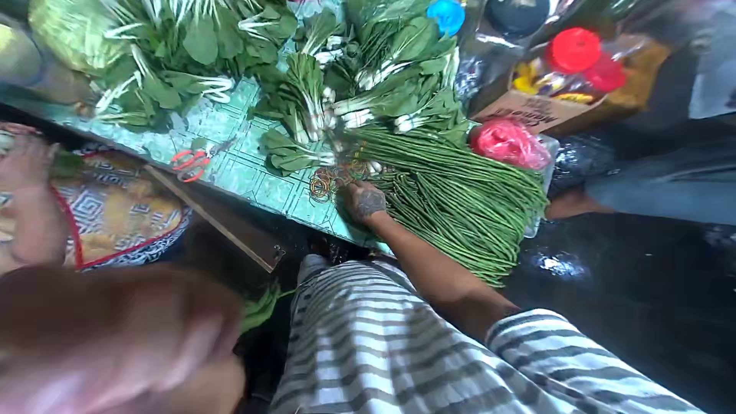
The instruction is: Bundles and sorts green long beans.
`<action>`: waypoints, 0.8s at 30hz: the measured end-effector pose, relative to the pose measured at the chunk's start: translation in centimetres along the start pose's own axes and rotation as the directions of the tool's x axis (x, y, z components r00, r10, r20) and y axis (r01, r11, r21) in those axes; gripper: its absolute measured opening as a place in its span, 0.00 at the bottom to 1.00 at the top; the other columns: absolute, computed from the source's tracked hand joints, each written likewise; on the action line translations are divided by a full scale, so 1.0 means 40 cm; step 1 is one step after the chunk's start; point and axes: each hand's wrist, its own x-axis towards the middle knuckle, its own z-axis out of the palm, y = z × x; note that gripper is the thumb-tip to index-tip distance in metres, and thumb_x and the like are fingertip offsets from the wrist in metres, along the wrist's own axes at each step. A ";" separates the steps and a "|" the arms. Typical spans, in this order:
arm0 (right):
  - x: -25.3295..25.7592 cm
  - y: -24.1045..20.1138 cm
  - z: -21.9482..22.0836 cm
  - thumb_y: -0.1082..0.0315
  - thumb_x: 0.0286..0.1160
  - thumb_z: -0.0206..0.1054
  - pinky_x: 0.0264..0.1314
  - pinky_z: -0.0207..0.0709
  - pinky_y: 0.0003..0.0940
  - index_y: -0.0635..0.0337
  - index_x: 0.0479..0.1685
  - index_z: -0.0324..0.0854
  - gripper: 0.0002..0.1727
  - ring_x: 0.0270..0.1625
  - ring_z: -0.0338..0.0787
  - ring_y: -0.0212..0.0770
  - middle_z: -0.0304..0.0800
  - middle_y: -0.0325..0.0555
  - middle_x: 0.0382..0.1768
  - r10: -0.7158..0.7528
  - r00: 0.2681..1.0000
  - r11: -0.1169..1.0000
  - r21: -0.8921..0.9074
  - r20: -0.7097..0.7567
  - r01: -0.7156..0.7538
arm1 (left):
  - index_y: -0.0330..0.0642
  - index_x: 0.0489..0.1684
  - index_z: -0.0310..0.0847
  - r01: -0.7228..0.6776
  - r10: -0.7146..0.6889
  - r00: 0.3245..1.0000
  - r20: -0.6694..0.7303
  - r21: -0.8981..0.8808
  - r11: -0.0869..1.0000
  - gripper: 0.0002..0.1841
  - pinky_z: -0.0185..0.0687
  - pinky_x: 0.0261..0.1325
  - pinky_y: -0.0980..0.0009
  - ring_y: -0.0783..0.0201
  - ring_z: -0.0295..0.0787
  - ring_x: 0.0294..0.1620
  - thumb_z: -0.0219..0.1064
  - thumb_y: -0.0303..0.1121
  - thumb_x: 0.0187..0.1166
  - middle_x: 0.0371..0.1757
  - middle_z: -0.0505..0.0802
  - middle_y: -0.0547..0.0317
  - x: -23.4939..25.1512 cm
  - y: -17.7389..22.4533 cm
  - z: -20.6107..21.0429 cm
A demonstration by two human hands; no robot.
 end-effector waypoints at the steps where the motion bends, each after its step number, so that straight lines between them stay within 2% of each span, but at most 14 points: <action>1: 0.007 -0.002 -0.005 0.60 0.78 0.66 0.56 0.83 0.66 0.52 0.58 0.87 0.15 0.63 0.89 0.61 0.90 0.56 0.61 0.021 1.000 1.000 0.005 0.011 -0.021 | 0.46 0.32 0.82 0.028 -0.032 0.999 -0.031 -0.124 0.992 0.13 0.82 0.27 0.70 0.70 0.77 0.18 0.61 0.41 0.86 0.18 0.79 0.68 0.025 -0.039 -0.001; 4: 0.007 -0.018 -0.039 0.60 0.85 0.60 0.62 0.82 0.64 0.58 0.61 0.85 0.16 0.64 0.89 0.60 0.89 0.58 0.61 0.089 0.996 0.991 0.098 0.012 -0.090 | 0.51 0.35 0.81 0.183 -0.189 0.982 -0.012 -0.198 0.963 0.18 0.74 0.27 0.77 0.74 0.74 0.20 0.58 0.54 0.88 0.21 0.77 0.73 0.084 -0.130 -0.030; 6: -0.010 -0.022 -0.079 0.63 0.84 0.63 0.67 0.81 0.61 0.63 0.58 0.86 0.15 0.61 0.90 0.58 0.91 0.59 0.55 0.100 0.994 0.950 0.301 -0.046 -0.082 | 0.54 0.34 0.79 0.294 -0.302 0.953 -0.011 -0.206 0.933 0.20 0.71 0.25 0.79 0.77 0.70 0.20 0.56 0.57 0.88 0.22 0.74 0.76 0.103 -0.187 -0.054; 8: -0.032 -0.017 -0.117 0.67 0.80 0.67 0.56 0.87 0.55 0.65 0.54 0.82 0.12 0.49 0.93 0.51 0.92 0.55 0.46 0.127 0.982 0.847 0.530 -0.142 -0.033 | 0.53 0.36 0.80 0.382 -0.388 0.921 0.026 -0.246 0.891 0.20 0.70 0.25 0.79 0.77 0.69 0.20 0.55 0.56 0.89 0.23 0.74 0.75 0.114 -0.243 -0.074; 11: -0.046 0.003 -0.166 0.71 0.78 0.69 0.47 0.88 0.44 0.63 0.60 0.74 0.16 0.40 0.92 0.42 0.91 0.49 0.41 0.188 0.962 0.585 0.809 -0.198 0.052 | 0.52 0.38 0.80 0.482 -0.475 0.875 0.095 -0.279 0.831 0.19 0.68 0.24 0.80 0.77 0.68 0.20 0.55 0.55 0.89 0.24 0.74 0.74 0.138 -0.319 -0.085; 13: -0.055 0.021 -0.201 0.71 0.79 0.67 0.51 0.87 0.42 0.58 0.59 0.73 0.13 0.43 0.91 0.39 0.90 0.46 0.41 0.204 0.963 0.347 0.933 -0.179 0.100 | 0.51 0.39 0.79 0.534 -0.522 0.844 0.120 -0.271 0.801 0.19 0.66 0.23 0.80 0.77 0.66 0.19 0.55 0.55 0.89 0.24 0.73 0.73 0.159 -0.355 -0.075; 15: -0.062 0.035 -0.253 0.71 0.80 0.61 0.57 0.84 0.42 0.54 0.58 0.75 0.11 0.47 0.90 0.38 0.89 0.43 0.43 0.174 0.957 0.171 0.964 -0.232 0.203 | 0.51 0.39 0.79 0.576 -0.564 0.817 0.122 -0.229 0.785 0.18 0.65 0.22 0.81 0.77 0.65 0.19 0.54 0.54 0.90 0.24 0.72 0.74 0.184 -0.394 -0.057; 16: -0.069 0.039 -0.286 0.72 0.80 0.55 0.61 0.84 0.44 0.53 0.58 0.74 0.12 0.49 0.90 0.41 0.90 0.44 0.45 0.147 0.950 0.088 0.961 -0.274 0.263 | 0.51 0.39 0.79 0.598 -0.586 0.801 0.121 -0.206 0.774 0.18 0.64 0.22 0.81 0.78 0.64 0.18 0.53 0.52 0.91 0.23 0.72 0.73 0.195 -0.415 -0.046; 17: -0.083 0.039 -0.322 0.74 0.79 0.49 0.60 0.85 0.45 0.51 0.58 0.72 0.14 0.49 0.92 0.43 0.92 0.46 0.47 0.122 0.939 0.027 0.946 -0.323 0.322 | 0.51 0.39 0.78 0.619 -0.607 0.785 0.124 -0.182 0.764 0.18 0.64 0.22 0.81 0.78 0.64 0.18 0.51 0.50 0.92 0.23 0.71 0.73 0.205 -0.436 -0.033; 18: -0.103 0.038 -0.360 0.76 0.79 0.46 0.54 0.88 0.44 0.50 0.58 0.69 0.15 0.46 0.94 0.46 0.92 0.49 0.50 0.102 0.920 -0.002 0.925 -0.378 0.381 | 0.51 0.38 0.78 0.638 -0.623 0.770 0.140 -0.155 0.754 0.18 0.64 0.22 0.81 0.78 0.63 0.18 0.49 0.49 0.93 0.22 0.71 0.73 0.212 -0.457 -0.018; 19: -0.129 0.038 -0.395 0.78 0.79 0.48 0.47 0.89 0.42 0.50 0.57 0.67 0.15 0.41 0.94 0.47 0.92 0.52 0.53 0.085 0.897 -0.026 0.899 -0.434 0.437 | 0.50 0.39 0.78 0.656 -0.637 0.754 0.162 -0.129 0.744 0.18 0.63 0.21 0.81 0.78 0.63 0.18 0.48 0.49 0.93 0.22 0.71 0.73 0.217 -0.476 0.000; 21: -0.190 0.051 -0.459 0.81 0.75 0.64 0.38 0.91 0.38 0.48 0.56 0.65 0.20 0.37 0.95 0.47 0.91 0.54 0.58 0.055 0.855 -0.009 0.856 -0.516 0.517 | 0.50 0.40 0.78 0.679 -0.655 0.728 0.202 -0.085 0.729 0.18 0.63 0.21 0.81 0.78 0.63 0.18 0.46 0.47 0.94 0.23 0.71 0.73 0.226 -0.511 0.046; 23: -0.248 0.083 -0.507 0.75 0.59 0.83 0.33 0.93 0.36 0.45 0.55 0.65 0.31 0.36 0.97 0.46 0.94 0.50 0.55 0.027 0.805 0.154 0.798 -0.593 0.583 | 0.49 0.42 0.77 0.702 -0.677 0.697 0.235 -0.035 0.711 0.17 0.64 0.22 0.81 0.78 0.64 0.18 0.45 0.46 0.94 0.23 0.72 0.73 0.236 -0.538 0.103; 24: -0.274 0.107 -0.525 0.68 0.51 0.89 0.36 0.94 0.38 0.45 0.55 0.65 0.37 0.39 0.98 0.46 0.94 0.48 0.53 -0.012 0.785 0.243 0.760 -0.619 0.603 | 0.49 0.43 0.77 0.714 -0.690 0.678 0.251 -0.005 0.700 0.17 0.64 0.22 0.81 0.78 0.64 0.18 0.45 0.45 0.94 0.24 0.72 0.73 0.241 -0.550 0.133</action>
